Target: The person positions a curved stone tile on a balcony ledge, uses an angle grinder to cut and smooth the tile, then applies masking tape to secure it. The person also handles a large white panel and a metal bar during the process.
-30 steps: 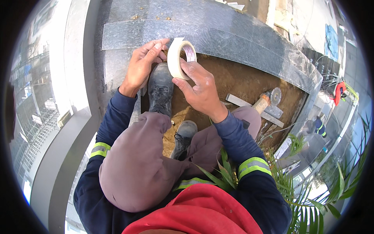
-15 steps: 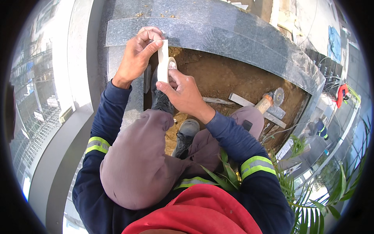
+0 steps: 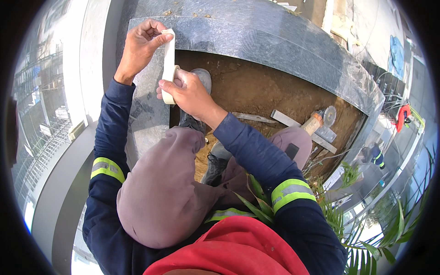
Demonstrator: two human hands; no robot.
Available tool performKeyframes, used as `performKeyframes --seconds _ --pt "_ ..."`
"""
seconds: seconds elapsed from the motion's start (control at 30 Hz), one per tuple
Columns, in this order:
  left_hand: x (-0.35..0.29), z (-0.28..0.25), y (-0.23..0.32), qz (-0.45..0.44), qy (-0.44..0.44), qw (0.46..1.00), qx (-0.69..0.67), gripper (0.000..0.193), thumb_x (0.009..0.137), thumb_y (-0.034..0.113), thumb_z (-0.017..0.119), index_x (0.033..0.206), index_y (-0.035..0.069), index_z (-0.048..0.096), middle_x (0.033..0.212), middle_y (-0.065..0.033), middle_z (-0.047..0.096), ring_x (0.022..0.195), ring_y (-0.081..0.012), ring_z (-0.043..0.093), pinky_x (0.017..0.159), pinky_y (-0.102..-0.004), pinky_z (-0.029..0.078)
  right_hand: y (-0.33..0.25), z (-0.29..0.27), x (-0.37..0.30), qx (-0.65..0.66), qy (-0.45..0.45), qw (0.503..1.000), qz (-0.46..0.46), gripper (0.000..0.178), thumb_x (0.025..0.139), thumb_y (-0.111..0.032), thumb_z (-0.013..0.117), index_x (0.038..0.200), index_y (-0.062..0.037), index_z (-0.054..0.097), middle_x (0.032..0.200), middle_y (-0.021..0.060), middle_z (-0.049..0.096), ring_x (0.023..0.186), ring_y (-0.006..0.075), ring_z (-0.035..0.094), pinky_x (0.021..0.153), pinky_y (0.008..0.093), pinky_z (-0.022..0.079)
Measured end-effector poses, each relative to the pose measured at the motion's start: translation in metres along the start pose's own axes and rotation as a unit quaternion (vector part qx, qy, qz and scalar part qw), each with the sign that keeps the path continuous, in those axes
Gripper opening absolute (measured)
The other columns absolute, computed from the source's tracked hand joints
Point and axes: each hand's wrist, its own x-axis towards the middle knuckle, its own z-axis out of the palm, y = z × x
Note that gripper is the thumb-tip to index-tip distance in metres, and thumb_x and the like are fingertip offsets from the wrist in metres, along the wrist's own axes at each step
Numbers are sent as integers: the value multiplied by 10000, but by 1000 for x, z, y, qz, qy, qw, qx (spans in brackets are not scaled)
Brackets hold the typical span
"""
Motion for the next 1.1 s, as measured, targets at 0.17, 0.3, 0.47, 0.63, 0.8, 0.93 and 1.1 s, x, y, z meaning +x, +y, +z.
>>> performKeyframes --seconds 0.17,0.3,0.47,0.63,0.8,0.93,1.1 --pt "55 -20 -18 -113 13 993 24 349 825 174 840 1079 8 667 949 -86 703 921 -181 677 809 -355 549 19 24 15 87 56 995 -4 316 1049 -251 623 1037 65 615 905 170 736 796 194 740 681 297 586" --pt "73 0 -42 -16 8 998 -53 125 864 17 756 838 63 642 763 17 654 721 -75 595 649 -273 493 20 23 30 66 106 992 32 378 1065 -294 591 1111 81 596 986 201 724 879 251 750 768 351 613" --pt "86 -10 -51 -13 21 994 110 126 855 69 768 848 41 645 750 -11 663 730 -98 626 666 -296 507 9 9 41 55 103 992 47 376 1063 -304 592 1107 69 601 1005 205 729 902 261 752 794 378 614" --pt "89 -10 -52 -19 8 992 122 136 837 99 783 870 35 668 766 -44 696 723 -115 635 667 -310 511 9 15 38 72 94 992 52 371 1061 -310 591 1133 54 601 1069 208 722 985 265 743 868 389 591" --pt "90 -8 -44 -14 -8 983 181 162 819 161 781 853 22 705 721 -86 701 670 -162 659 640 -348 516 11 16 32 78 130 987 58 352 1045 -282 618 1131 60 598 1079 207 713 988 283 741 874 392 600" --pt "85 -9 -45 -4 9 986 165 193 815 203 778 841 25 707 719 -113 701 680 -200 679 649 -374 523 12 17 33 55 134 987 77 375 1040 -311 631 1069 62 609 1032 209 713 947 287 742 852 411 621" --pt "90 -7 -65 32 25 985 166 206 792 232 793 829 50 705 748 -137 707 715 -270 694 676 -420 528 -2 24 20 -9 160 985 61 377 1054 -304 604 1034 73 610 914 179 718 813 242 738 763 402 638"
